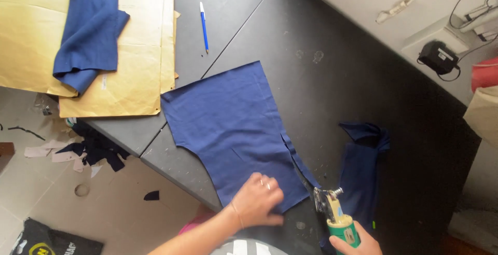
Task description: Cutting blue fabric into specific shapes using paper patterns and an electric rotary cutter.
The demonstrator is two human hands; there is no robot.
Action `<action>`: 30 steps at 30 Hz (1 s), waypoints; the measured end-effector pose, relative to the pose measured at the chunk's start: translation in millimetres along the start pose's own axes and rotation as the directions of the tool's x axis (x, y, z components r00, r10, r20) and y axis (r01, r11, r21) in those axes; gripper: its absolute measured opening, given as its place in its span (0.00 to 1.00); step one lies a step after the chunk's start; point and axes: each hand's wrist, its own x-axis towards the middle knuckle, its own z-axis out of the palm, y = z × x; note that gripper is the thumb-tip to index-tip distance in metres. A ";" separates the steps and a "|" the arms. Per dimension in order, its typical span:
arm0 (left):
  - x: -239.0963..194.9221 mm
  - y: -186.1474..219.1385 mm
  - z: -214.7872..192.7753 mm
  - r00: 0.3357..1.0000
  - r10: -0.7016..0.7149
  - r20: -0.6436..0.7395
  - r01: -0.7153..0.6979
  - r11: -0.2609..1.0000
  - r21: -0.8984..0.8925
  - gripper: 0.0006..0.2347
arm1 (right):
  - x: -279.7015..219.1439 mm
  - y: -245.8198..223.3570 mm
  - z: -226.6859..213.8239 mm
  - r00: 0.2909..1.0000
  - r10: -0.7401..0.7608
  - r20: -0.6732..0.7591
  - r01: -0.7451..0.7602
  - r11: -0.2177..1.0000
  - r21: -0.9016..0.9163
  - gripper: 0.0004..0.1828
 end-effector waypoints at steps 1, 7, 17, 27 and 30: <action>-21.8 12.7 13.2 0.965 0.082 0.249 -0.062 0.994 -0.087 0.25 | -10.6 -0.3 1.4 0.998 0.068 -0.017 -0.065 0.989 0.134 0.21; -39.9 -0.4 29.9 0.901 0.023 0.434 0.024 0.994 -0.102 0.07 | -18.2 22.7 22.6 0.999 -0.013 -0.049 0.027 0.952 0.304 0.19; -42.8 -10.1 -25.1 0.262 -0.069 0.963 0.478 0.876 -0.067 0.10 | -22.8 -17.9 46.3 0.986 0.010 0.165 0.018 0.986 -0.169 0.23; -30.3 -12.6 -12.9 0.920 -0.389 -0.041 0.390 0.920 0.024 0.08 | -39.7 -49.0 74.1 0.985 -0.122 0.122 0.140 0.977 -0.160 0.21; -22.1 -14.4 -8.0 0.918 -0.393 -0.055 0.396 0.910 0.123 0.22 | -44.0 -61.1 77.5 0.986 -0.143 0.089 0.153 0.981 -0.120 0.22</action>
